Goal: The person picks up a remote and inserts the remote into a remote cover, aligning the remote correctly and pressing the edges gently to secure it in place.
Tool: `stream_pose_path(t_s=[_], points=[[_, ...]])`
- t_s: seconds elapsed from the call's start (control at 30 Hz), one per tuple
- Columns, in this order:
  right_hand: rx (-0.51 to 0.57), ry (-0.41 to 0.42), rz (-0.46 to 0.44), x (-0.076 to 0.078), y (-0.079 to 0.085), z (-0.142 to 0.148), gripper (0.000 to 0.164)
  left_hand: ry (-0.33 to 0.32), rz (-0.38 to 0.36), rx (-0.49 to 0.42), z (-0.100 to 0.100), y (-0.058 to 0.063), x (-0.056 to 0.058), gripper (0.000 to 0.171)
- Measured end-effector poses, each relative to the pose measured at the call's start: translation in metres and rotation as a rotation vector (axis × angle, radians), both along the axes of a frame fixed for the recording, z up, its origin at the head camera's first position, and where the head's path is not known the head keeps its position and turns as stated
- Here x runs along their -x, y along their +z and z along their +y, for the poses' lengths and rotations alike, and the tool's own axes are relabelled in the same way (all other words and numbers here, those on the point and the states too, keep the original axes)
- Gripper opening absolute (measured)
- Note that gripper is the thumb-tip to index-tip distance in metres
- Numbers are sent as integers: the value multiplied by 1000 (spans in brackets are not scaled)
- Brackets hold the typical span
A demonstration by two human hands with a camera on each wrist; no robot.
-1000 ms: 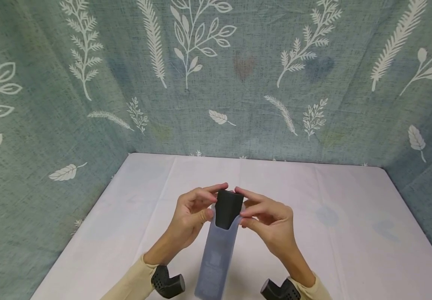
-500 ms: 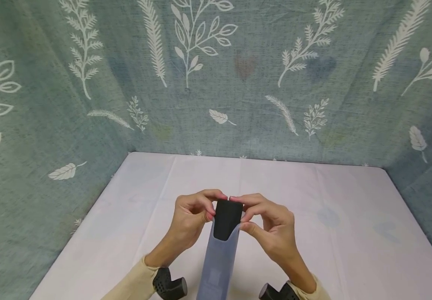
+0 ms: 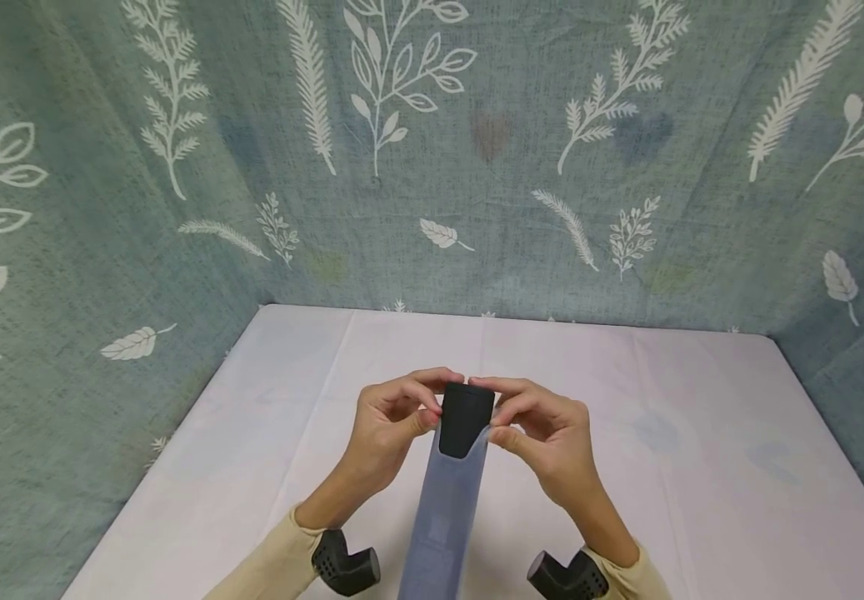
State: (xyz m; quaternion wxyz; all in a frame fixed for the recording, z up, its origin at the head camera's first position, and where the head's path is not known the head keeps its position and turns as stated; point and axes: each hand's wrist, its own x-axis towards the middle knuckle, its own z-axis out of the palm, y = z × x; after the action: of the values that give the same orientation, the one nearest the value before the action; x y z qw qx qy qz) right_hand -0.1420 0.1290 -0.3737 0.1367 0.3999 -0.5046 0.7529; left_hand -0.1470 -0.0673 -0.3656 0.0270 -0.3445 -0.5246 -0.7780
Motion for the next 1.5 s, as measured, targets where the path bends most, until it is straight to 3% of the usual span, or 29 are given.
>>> stream_pose_path(t_s=[0.1,0.2,0.33,0.53,0.6,0.7,0.9,1.0,1.13,1.37,1.5], points=[[-27,-6,-24,3,0,5,8,51,-2,64,0,-1,-1,26],[-70,-37,-8,6,0,8,16,86,-32,136,-1,-1,-2,17],[-141,-93,41,9,0,8,23,61,-118,234,-1,0,-5,12],[-237,-203,48,7,-3,2,24,77,-130,450,1,0,-5,29],[-260,-227,34,6,-4,-1,29,85,-128,482,2,-3,-5,33],[-295,-261,20,5,-4,-3,33,73,-151,454,4,-7,-5,33],[-400,-407,1,1,-1,-2,40,-8,-285,264,3,-14,-6,33],[-370,-420,13,0,0,-4,41,-23,-349,203,3,-14,-6,33],[-316,-448,38,3,-8,-7,45,8,-400,154,2,-13,-7,33],[-286,-463,53,7,-14,-11,36,60,-396,111,3,-12,-5,22],[-296,-401,59,8,-15,-13,31,174,-294,147,3,-12,-2,18]])
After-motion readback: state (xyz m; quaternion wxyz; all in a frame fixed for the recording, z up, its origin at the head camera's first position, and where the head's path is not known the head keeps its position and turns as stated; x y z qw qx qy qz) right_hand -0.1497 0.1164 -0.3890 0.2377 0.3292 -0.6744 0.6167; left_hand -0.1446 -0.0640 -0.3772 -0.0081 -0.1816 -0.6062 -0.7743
